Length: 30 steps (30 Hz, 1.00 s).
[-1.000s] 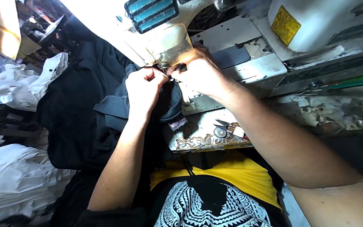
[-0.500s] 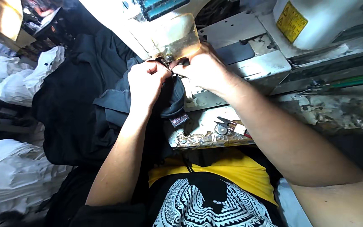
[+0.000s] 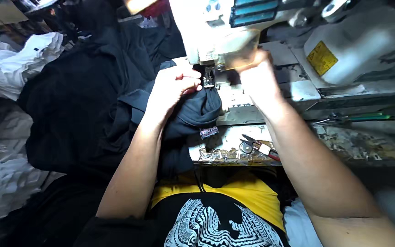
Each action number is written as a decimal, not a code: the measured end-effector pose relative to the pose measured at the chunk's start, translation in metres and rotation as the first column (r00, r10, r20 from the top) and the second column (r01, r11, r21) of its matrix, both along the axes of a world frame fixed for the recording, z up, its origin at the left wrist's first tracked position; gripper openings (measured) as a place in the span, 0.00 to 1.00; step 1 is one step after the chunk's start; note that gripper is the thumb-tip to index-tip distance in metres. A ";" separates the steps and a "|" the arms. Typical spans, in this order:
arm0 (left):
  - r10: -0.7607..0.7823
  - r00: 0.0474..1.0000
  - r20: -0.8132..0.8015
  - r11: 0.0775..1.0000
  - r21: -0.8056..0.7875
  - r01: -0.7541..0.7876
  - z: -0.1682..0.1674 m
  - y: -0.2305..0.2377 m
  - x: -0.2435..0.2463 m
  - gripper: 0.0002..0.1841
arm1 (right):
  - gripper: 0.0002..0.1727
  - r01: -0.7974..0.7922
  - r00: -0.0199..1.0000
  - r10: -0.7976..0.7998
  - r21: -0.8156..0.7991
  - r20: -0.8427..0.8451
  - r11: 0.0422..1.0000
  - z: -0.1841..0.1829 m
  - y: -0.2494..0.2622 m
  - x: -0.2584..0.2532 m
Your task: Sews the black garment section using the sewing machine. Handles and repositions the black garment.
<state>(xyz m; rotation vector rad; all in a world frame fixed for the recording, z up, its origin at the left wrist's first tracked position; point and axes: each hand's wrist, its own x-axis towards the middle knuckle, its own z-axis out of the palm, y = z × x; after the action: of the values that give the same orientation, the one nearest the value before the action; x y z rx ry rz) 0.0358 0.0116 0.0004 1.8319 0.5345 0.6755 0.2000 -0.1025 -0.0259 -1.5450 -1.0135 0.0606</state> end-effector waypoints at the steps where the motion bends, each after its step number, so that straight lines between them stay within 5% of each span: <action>1: 0.008 1.000 0.025 1.000 -0.005 -0.008 -0.001 0.000 0.000 0.06 | 0.12 -0.002 0.999 0.005 0.058 -0.045 0.998 0.000 0.000 0.002; 5: 0.028 0.992 0.123 1.000 0.010 -0.029 -0.009 0.002 0.002 0.04 | 0.08 0.031 0.946 0.098 0.387 -0.308 0.922 0.000 0.006 0.010; 9: 0.052 0.987 0.153 0.990 0.119 -0.070 -0.018 0.006 0.006 0.03 | 0.07 0.161 0.735 0.293 0.578 -0.612 0.800 0.009 -0.006 0.011; 13: 0.102 0.981 0.163 0.976 0.176 -0.131 -0.018 0.006 0.006 0.05 | 0.15 0.068 0.849 0.247 0.560 -0.467 0.826 0.003 -0.042 0.008; 17: 0.094 0.871 0.482 0.899 0.335 -0.282 -0.031 -0.037 -0.014 0.07 | 0.12 0.022 0.906 0.224 0.569 -0.358 0.822 -0.014 -0.090 -0.014; 19: -0.094 0.839 0.537 0.892 0.420 -0.169 -0.051 -0.077 -0.023 0.06 | 0.10 -0.006 0.944 0.197 0.580 -0.267 0.815 -0.020 -0.116 -0.032; 21: -0.279 0.860 0.428 0.879 0.474 0.049 -0.078 -0.106 -0.020 0.11 | 0.09 -0.075 0.975 0.179 0.567 -0.131 0.820 -0.023 -0.144 -0.052; 23: -0.415 0.884 0.217 0.827 0.495 0.267 -0.090 -0.117 -0.014 0.18 | 0.09 -0.132 0.991 0.113 0.468 0.069 0.874 -0.023 -0.165 -0.069; 26: -0.508 0.832 -0.224 0.673 0.499 0.545 -0.074 -0.123 -0.023 0.13 | 0.10 0.217 0.911 -0.256 0.151 0.325 0.964 -0.036 -0.162 -0.072; 28: -0.526 0.742 -0.415 0.569 0.477 0.670 -0.066 -0.131 -0.036 0.16 | 0.16 0.457 0.828 -0.343 -0.178 0.444 0.872 -0.052 -0.141 -0.063; 30: -0.527 0.762 -0.377 0.579 0.496 0.647 -0.066 -0.135 -0.052 0.16 | 0.18 0.502 0.836 -0.344 -0.341 0.427 0.795 -0.067 -0.116 -0.052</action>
<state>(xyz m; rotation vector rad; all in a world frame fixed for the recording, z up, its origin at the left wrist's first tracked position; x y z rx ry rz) -0.0163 -0.1237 -0.0657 2.5153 -0.2560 0.1919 0.1478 -0.2188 -0.0929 -2.2416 -0.9240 -0.3383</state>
